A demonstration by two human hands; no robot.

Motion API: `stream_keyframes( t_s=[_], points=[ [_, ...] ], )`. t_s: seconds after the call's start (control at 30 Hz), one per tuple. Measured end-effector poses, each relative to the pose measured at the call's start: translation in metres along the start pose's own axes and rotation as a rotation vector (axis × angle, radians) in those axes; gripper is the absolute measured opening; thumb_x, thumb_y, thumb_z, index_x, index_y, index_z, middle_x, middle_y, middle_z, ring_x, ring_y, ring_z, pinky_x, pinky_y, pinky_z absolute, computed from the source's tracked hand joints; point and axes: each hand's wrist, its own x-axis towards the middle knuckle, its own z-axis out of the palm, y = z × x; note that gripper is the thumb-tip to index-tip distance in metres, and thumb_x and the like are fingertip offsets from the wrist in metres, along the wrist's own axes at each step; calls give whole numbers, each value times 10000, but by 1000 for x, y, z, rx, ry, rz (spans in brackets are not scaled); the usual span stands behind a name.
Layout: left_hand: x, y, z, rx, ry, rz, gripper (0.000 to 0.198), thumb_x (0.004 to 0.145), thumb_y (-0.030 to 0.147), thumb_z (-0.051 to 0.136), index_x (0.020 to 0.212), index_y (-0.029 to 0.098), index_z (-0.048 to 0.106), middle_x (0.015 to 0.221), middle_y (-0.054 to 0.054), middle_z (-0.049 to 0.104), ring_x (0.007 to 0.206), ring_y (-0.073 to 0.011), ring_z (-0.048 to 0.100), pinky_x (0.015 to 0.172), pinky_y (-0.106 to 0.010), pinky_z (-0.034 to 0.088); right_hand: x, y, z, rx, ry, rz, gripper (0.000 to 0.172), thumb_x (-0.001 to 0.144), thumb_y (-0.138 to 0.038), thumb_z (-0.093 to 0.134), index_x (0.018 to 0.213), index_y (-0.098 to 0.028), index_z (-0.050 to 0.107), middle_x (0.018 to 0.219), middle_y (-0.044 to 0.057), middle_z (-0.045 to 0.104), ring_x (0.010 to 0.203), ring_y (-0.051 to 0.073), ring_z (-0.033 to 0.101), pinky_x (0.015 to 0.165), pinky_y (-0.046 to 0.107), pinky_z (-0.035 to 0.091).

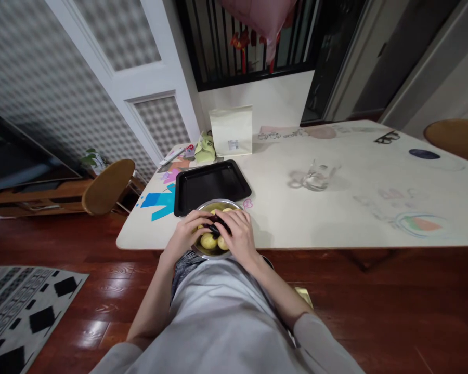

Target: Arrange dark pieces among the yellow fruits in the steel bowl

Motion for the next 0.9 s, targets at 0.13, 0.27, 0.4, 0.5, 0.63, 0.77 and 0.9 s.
stream_keyframes(
  t_s=[0.13,0.27,0.4,0.5,0.63,0.77,0.9],
  points=[
    [-1,2,3,-40,-8,-5,113,989,195,634,1071,194,712,1241,-117,738,1159,-231,708,1033,-416,582,0,2,0,-1,0,19,183,1049,-238,542,1129,-246,707,993,46,775,927,229,696,929,442,465],
    [-3,-2,-2,-26,41,-133,146,997,206,616,1102,203,717,1294,-112,738,1172,-243,723,1048,-433,590,0,7,-5,-21,18,53,154,1041,-241,550,1072,-245,701,994,45,780,960,240,699,924,438,448],
    [-6,-9,-7,45,149,-234,159,984,210,629,1107,217,729,1158,-84,780,1078,-236,750,989,-416,618,-4,9,-12,-72,33,86,138,1017,-234,567,1040,-247,702,993,48,779,970,250,682,947,451,413],
    [-7,-9,-7,55,164,-243,135,975,218,642,1076,211,732,1062,-71,782,972,-212,753,883,-357,638,-9,10,-16,-111,-3,76,101,991,-220,601,1013,-248,695,970,39,781,997,264,664,965,468,382],
    [-6,-2,-6,26,139,-221,122,978,227,643,1067,203,723,1033,-71,760,907,-190,734,801,-307,625,-12,11,-17,-114,-56,31,82,976,-198,627,1008,-249,683,1003,35,792,1053,279,657,998,492,363],
    [-5,9,-8,26,123,-216,80,971,232,664,1014,194,720,975,-66,741,870,-184,720,790,-290,606,-13,11,-17,-88,-86,-10,67,968,-189,652,999,-246,670,1018,18,791,1037,259,657,1021,488,350],
    [-6,17,-10,46,115,-235,87,962,258,687,1000,186,719,937,-59,720,771,-160,694,731,-264,589,-13,11,-20,-87,-195,-37,74,963,-176,654,985,-247,660,1027,12,777,1039,246,643,1047,487,331]
  ],
)
